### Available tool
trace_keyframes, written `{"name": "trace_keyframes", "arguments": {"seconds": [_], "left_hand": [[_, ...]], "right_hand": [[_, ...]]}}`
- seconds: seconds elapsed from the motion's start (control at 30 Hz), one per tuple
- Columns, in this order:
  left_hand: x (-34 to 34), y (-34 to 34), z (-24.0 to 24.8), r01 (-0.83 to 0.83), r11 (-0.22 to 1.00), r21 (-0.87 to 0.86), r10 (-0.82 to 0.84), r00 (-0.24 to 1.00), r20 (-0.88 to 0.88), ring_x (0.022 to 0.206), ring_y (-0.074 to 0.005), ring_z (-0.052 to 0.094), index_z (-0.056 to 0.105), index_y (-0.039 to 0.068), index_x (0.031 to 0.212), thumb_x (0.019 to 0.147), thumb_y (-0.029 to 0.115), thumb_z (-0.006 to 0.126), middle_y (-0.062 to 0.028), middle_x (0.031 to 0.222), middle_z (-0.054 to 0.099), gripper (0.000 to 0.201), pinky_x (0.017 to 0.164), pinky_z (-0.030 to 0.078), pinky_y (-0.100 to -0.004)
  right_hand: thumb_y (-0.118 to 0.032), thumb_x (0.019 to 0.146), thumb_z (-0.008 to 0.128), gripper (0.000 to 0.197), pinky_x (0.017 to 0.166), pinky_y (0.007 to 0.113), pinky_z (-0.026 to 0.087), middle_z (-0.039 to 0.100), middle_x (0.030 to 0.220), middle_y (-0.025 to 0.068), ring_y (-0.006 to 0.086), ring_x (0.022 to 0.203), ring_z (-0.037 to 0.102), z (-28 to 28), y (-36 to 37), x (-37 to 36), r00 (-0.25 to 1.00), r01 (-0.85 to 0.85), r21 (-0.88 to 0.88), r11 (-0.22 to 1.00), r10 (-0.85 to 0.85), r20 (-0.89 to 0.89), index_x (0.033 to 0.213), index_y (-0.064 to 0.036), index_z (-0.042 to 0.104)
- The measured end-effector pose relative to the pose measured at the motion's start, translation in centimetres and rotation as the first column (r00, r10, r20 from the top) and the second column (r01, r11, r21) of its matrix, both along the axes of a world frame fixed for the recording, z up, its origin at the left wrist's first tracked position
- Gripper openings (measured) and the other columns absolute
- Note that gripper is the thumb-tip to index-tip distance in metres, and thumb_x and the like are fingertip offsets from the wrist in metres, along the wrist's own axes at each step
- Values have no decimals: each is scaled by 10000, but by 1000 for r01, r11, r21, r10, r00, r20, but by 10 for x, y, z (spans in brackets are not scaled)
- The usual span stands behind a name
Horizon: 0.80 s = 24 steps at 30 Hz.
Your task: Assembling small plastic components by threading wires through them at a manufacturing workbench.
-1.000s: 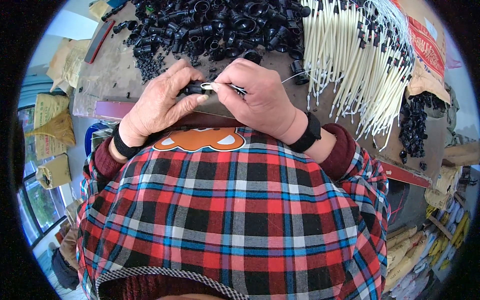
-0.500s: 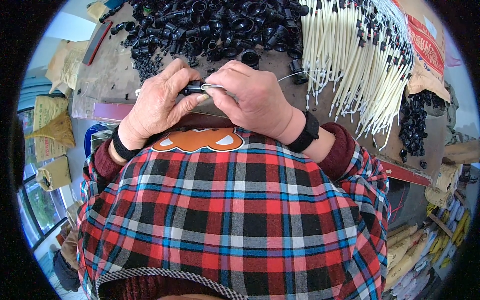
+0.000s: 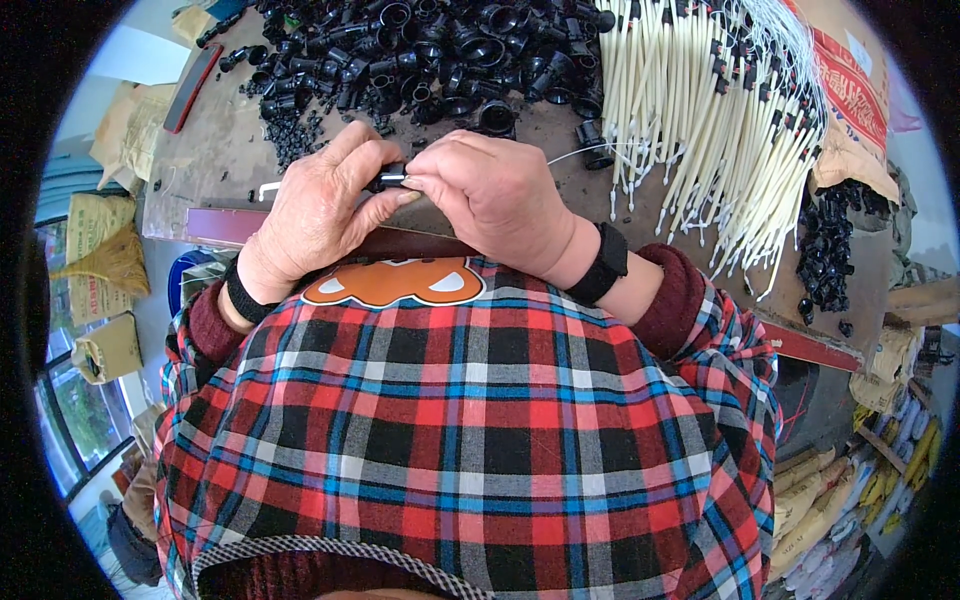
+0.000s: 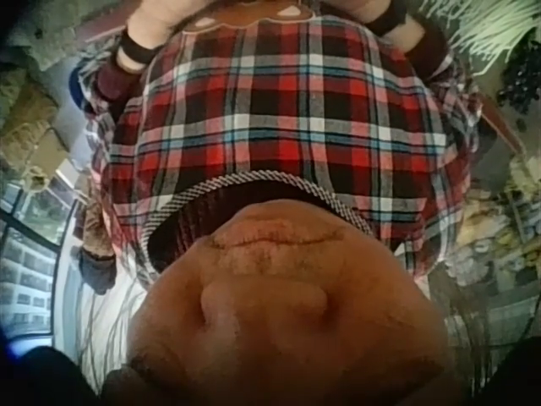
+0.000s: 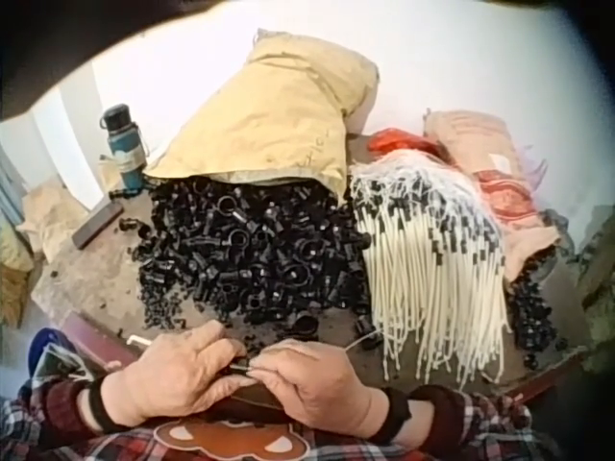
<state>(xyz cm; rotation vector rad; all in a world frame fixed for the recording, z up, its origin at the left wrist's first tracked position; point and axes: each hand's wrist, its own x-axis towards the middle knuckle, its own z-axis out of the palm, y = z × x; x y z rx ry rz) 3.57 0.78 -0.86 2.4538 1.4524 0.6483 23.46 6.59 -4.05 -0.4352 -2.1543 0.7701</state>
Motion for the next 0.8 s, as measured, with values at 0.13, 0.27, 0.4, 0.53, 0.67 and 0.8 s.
{"name": "trace_keyframes", "arguments": {"seconds": [0.13,0.27,0.4,0.53,0.67,0.8], "left_hand": [[-1,2,-2,-6,999,36,5,1000,9,730,-323,589,558,48,1041,807,225,693,-117,884,531,323,604,491,-380],[-1,1,0,-20,1000,16,20,1000,22,786,-291,607,568,72,1018,811,306,670,-94,915,533,329,615,510,-366],[-3,1,2,-45,999,-15,46,998,37,781,-284,606,572,73,1016,809,314,671,-86,906,537,334,611,508,-361],[-1,2,0,0,1000,2,0,998,67,738,-323,598,565,45,1035,793,266,708,-115,894,539,358,611,493,-371],[-1,1,0,9,1000,-12,-8,998,69,736,-320,599,565,46,1032,793,265,710,-114,894,541,356,610,493,-369],[-2,1,0,-13,1000,7,12,999,51,742,-318,602,565,46,1032,791,264,712,-111,895,544,357,609,493,-367]], "right_hand": [[18,789,673,129,619,270,519,663,833,139,233,719,661,-2,0,-1,998,57,102,993,-56,-16,912,6,635],[15,781,684,141,620,270,530,676,843,138,232,725,675,0,0,0,997,72,66,995,-71,-15,916,3,646],[14,780,686,137,635,274,533,679,851,126,229,747,677,2,2,2,995,70,55,996,-66,-68,911,-3,648],[18,781,684,135,644,273,532,681,852,115,228,756,675,1,3,1,995,75,82,994,-69,-77,909,-10,650],[23,783,680,137,640,278,522,679,854,115,226,746,667,2,5,1,987,90,151,984,-68,-145,911,-13,647],[27,784,678,134,661,282,507,672,864,104,212,764,646,-1,4,2,996,36,85,996,-29,-83,907,-18,647]]}}
